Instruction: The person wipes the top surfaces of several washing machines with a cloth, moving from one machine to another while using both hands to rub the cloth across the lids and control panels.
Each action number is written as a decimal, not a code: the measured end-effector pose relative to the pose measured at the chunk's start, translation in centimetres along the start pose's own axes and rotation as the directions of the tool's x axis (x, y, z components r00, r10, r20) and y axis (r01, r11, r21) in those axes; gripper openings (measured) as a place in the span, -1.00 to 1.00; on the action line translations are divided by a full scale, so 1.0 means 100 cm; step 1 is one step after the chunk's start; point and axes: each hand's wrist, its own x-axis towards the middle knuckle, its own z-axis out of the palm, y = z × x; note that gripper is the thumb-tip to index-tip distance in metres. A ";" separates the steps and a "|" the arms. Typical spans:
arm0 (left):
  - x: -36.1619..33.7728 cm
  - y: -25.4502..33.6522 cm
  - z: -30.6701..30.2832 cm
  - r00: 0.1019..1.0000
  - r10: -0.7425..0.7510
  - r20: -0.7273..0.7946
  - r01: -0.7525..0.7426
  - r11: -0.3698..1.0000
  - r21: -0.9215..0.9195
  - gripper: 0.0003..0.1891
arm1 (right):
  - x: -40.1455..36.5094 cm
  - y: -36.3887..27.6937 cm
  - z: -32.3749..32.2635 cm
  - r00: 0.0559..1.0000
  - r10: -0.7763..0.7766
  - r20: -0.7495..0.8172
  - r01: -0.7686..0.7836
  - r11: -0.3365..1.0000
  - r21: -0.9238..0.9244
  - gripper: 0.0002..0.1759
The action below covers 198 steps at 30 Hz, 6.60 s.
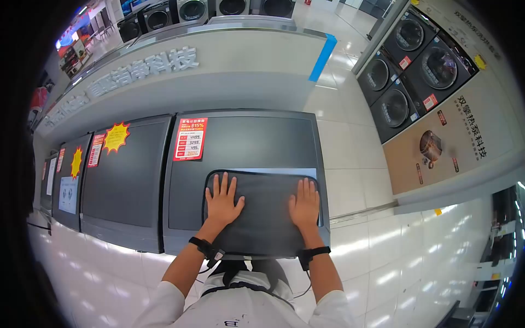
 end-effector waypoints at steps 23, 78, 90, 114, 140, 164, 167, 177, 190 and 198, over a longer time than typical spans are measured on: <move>0.032 -0.025 -0.008 0.999 -0.039 0.033 0.038 0.999 0.013 -0.21 | 0.050 -0.017 0.026 1.000 0.025 -0.018 -0.024 1.000 0.009 -0.30; 0.075 -0.004 -0.004 0.998 -0.055 0.025 0.055 0.998 0.014 -0.21 | 0.071 0.009 0.019 0.998 0.053 -0.029 -0.050 0.995 0.090 -0.35; 0.098 -0.005 0.005 0.996 -0.084 -0.004 0.084 0.996 0.027 -0.20 | 0.106 0.020 0.033 0.999 0.030 -0.017 -0.028 0.997 0.071 -0.39; 0.200 -0.001 0.010 0.995 -0.101 0.011 0.101 0.994 0.039 -0.23 | 0.204 0.035 0.058 0.996 0.040 -0.085 -0.039 0.999 0.019 -0.38; 0.240 -0.011 0.016 0.996 -0.071 -0.059 0.072 0.997 0.013 -0.24 | 0.262 0.036 0.067 0.990 -0.004 -0.140 0.013 0.998 0.059 -0.40; 0.229 -0.058 0.012 0.988 -0.072 -0.139 0.076 0.997 0.021 -0.23 | 0.254 -0.015 0.071 0.995 -0.020 -0.094 0.024 0.999 0.048 -0.40; 0.220 -0.057 0.010 0.986 -0.087 -0.139 0.090 0.996 0.017 -0.22 | 0.244 -0.018 0.068 0.998 -0.025 -0.058 0.027 0.999 0.034 -0.39; 0.140 -0.054 0.014 0.984 -0.070 -0.162 0.068 0.998 -0.015 -0.21 | 0.177 -0.025 0.049 1.000 -0.015 0.025 0.014 0.998 0.063 -0.36; 0.033 -0.044 -0.009 0.994 -0.103 -0.026 0.103 0.995 -0.008 -0.20 | 0.071 -0.038 0.026 0.999 -0.018 -0.029 0.021 0.993 0.116 -0.36; -0.018 -0.061 -0.017 0.992 -0.121 -0.037 0.118 0.992 -0.053 -0.22 | 0.028 -0.064 0.022 0.999 -0.024 -0.037 0.029 0.991 0.132 -0.37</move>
